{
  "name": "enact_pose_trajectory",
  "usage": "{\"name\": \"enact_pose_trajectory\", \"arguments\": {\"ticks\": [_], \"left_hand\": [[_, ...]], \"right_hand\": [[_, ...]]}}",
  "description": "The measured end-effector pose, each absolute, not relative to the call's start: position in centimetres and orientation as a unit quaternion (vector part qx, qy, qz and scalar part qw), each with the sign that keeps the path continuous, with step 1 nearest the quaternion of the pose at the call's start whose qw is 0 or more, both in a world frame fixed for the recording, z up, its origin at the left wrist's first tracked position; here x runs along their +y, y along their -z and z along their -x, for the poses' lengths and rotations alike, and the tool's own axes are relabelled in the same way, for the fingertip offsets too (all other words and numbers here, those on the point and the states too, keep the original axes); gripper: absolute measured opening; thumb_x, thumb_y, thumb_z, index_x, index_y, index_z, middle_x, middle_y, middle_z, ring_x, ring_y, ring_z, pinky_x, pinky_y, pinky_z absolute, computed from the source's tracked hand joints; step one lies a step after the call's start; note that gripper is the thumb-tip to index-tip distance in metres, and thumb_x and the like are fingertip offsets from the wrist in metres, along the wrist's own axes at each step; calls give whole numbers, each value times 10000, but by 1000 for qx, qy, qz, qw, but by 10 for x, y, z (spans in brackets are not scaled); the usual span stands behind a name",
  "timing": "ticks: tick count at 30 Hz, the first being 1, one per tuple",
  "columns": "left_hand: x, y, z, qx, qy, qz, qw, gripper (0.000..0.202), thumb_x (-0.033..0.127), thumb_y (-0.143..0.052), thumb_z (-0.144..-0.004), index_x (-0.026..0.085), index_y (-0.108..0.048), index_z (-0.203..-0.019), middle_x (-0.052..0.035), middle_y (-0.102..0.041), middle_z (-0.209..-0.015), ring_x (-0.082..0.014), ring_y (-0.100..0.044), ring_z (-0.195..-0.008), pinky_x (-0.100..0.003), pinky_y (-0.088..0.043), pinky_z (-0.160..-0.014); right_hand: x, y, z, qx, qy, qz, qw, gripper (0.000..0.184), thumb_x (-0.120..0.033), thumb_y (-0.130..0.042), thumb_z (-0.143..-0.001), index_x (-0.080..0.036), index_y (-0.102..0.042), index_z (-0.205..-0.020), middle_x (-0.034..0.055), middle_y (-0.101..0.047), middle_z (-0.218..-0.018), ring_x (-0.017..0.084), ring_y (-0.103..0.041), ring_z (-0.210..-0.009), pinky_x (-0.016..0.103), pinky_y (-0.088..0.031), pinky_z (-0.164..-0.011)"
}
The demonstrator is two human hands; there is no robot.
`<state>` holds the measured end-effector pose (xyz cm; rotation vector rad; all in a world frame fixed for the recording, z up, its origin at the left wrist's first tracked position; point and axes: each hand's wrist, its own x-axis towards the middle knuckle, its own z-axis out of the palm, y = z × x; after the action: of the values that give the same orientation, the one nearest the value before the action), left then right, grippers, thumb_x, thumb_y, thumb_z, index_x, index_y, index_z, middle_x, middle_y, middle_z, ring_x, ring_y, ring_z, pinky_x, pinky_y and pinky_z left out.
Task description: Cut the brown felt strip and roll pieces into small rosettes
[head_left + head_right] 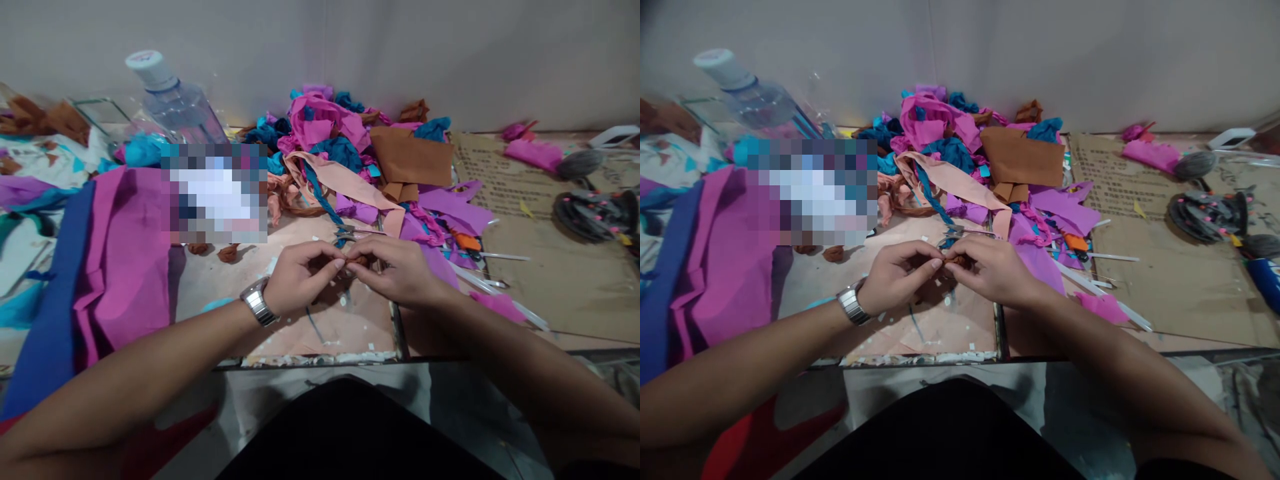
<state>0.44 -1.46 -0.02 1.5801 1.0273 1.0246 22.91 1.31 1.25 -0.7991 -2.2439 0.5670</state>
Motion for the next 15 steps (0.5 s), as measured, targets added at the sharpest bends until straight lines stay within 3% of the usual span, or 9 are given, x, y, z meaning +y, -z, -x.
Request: {"name": "enact_pose_trajectory", "arguments": {"ticks": [11, 15], "left_hand": [[-11, 4, 0, 381, -435, -712, 398, 151, 267, -726, -915, 156, -768, -1008, -82, -788, -957, -143, -732, -774, -224, -574, -694], [-9, 4, 2, 359, -431, -751, 350, 221, 253, -789, -851, 166, -765, -1053, -85, -786, -996, -148, -740, -793, -240, -591, -710]], "right_hand": [[11, -16, -228, -846, -239, 333, 340, 97, -253, -716, -928, -206, -728, -1013, 36, -772, -946, 141, -701, -798, 260, -549, -731], [11, -16, -229, -840, -247, 343, 340, 110, -255, -720, -922, -207, -737, -1019, 36, -769, -929, 149, -699, -816, 263, -538, -727]]}}
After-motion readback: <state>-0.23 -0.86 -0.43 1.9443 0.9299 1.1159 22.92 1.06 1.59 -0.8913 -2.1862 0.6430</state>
